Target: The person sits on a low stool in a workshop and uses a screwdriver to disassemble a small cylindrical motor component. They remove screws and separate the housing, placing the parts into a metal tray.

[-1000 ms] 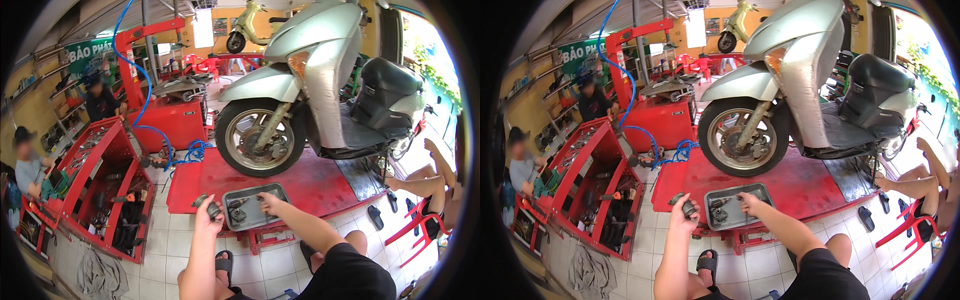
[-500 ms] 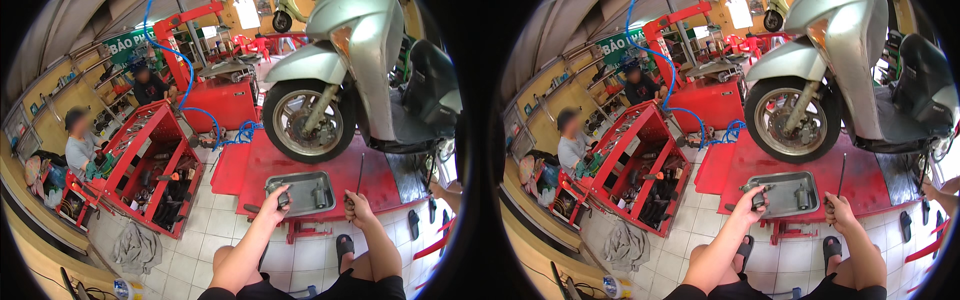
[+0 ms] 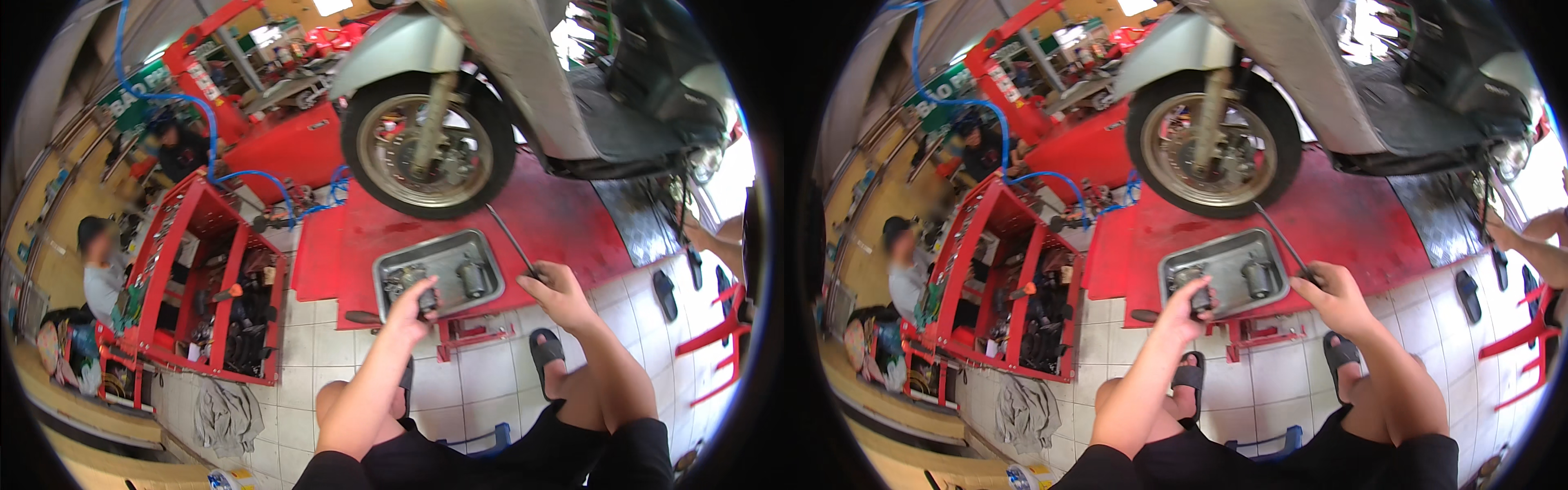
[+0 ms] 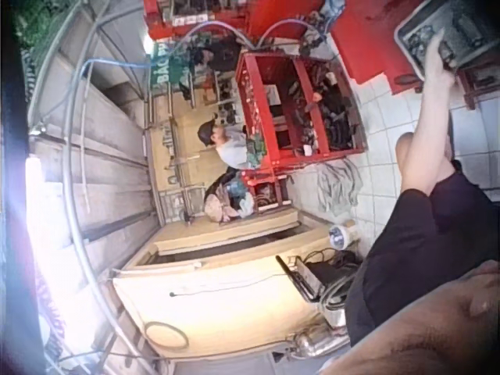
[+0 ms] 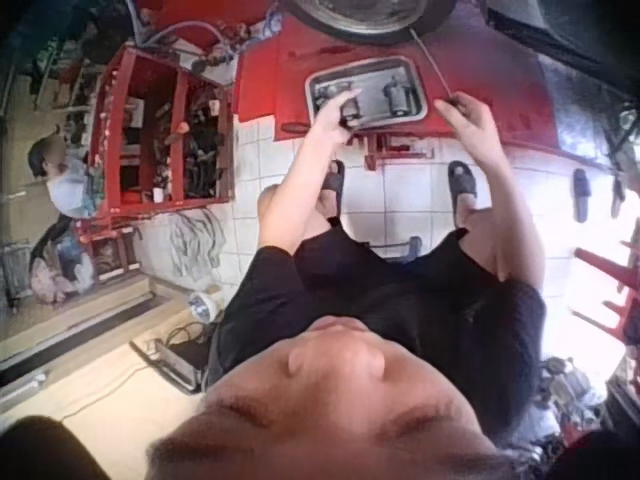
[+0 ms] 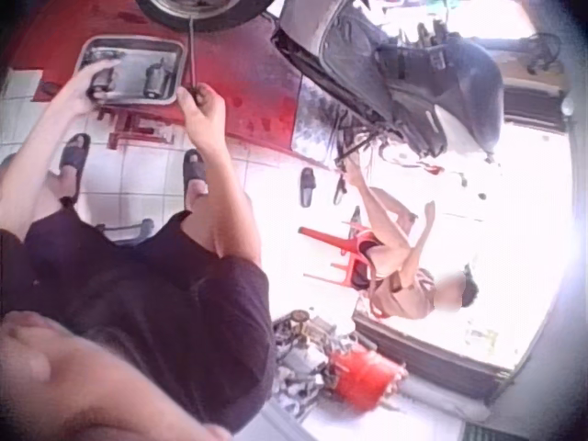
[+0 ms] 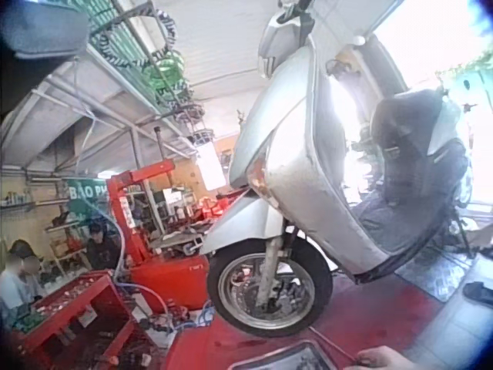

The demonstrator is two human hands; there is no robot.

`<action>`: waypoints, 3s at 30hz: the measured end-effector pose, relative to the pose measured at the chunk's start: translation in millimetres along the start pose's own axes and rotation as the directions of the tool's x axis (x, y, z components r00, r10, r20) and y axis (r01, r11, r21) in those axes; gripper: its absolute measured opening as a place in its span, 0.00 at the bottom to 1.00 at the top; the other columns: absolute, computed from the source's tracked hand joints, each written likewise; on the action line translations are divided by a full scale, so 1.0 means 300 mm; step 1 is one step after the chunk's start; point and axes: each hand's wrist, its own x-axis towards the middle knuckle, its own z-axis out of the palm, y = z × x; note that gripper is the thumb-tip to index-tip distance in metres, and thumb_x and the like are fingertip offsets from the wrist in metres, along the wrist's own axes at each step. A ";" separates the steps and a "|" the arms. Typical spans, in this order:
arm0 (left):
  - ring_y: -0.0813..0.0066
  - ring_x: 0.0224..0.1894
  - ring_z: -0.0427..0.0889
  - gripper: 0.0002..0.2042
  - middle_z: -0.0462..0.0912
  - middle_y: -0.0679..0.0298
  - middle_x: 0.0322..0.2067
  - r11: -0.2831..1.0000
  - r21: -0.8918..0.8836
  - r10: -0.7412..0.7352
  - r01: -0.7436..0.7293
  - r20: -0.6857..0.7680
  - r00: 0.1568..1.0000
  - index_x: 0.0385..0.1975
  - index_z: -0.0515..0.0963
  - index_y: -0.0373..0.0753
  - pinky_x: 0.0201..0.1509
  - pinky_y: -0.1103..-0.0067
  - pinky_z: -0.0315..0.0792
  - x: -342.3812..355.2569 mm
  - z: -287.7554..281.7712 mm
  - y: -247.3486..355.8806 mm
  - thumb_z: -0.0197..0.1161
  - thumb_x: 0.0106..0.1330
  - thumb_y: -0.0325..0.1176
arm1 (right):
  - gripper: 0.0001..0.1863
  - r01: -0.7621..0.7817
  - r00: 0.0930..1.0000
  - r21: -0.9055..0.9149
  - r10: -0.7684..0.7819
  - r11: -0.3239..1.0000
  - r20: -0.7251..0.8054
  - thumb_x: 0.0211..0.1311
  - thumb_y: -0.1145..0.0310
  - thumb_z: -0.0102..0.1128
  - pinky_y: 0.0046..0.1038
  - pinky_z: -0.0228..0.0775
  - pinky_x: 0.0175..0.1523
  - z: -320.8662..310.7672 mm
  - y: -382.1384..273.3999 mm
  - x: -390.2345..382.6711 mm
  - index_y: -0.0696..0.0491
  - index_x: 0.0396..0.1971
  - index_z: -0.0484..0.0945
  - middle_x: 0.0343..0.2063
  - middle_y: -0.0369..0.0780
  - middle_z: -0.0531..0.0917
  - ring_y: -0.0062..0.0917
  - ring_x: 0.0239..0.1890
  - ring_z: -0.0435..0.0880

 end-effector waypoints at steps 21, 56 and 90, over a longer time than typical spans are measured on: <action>0.60 0.47 0.82 0.39 0.82 0.47 0.45 -0.080 0.967 0.667 -0.242 0.232 0.708 0.66 0.55 0.25 0.51 0.73 0.74 0.146 -0.036 0.122 0.71 0.60 0.34 | 0.16 0.146 0.987 -0.081 -0.151 0.986 -0.061 0.60 0.64 0.62 0.29 0.65 0.30 -0.054 -0.036 -0.011 0.65 0.32 0.78 0.16 0.41 0.74 0.22 0.21 0.70; 0.52 0.57 0.74 0.21 0.76 0.60 0.52 -0.647 0.754 0.463 0.111 0.273 0.843 0.50 0.76 0.38 0.51 0.63 0.79 0.277 -0.077 0.013 0.69 0.55 0.32 | 0.12 0.130 0.991 -0.321 -0.131 0.938 0.020 0.57 0.68 0.64 0.30 0.66 0.28 0.056 -0.013 0.026 0.64 0.30 0.79 0.17 0.46 0.79 0.29 0.17 0.75; 0.53 0.54 0.78 0.28 0.78 0.53 0.48 -0.573 0.718 -0.217 -0.394 0.331 0.918 0.53 0.72 0.34 0.56 0.63 0.73 -0.137 -0.005 -0.090 0.70 0.57 0.44 | 0.15 0.136 0.963 -0.623 0.045 0.770 0.267 0.55 0.63 0.64 0.43 0.72 0.35 0.063 0.079 0.053 0.62 0.32 0.80 0.21 0.53 0.81 0.49 0.26 0.81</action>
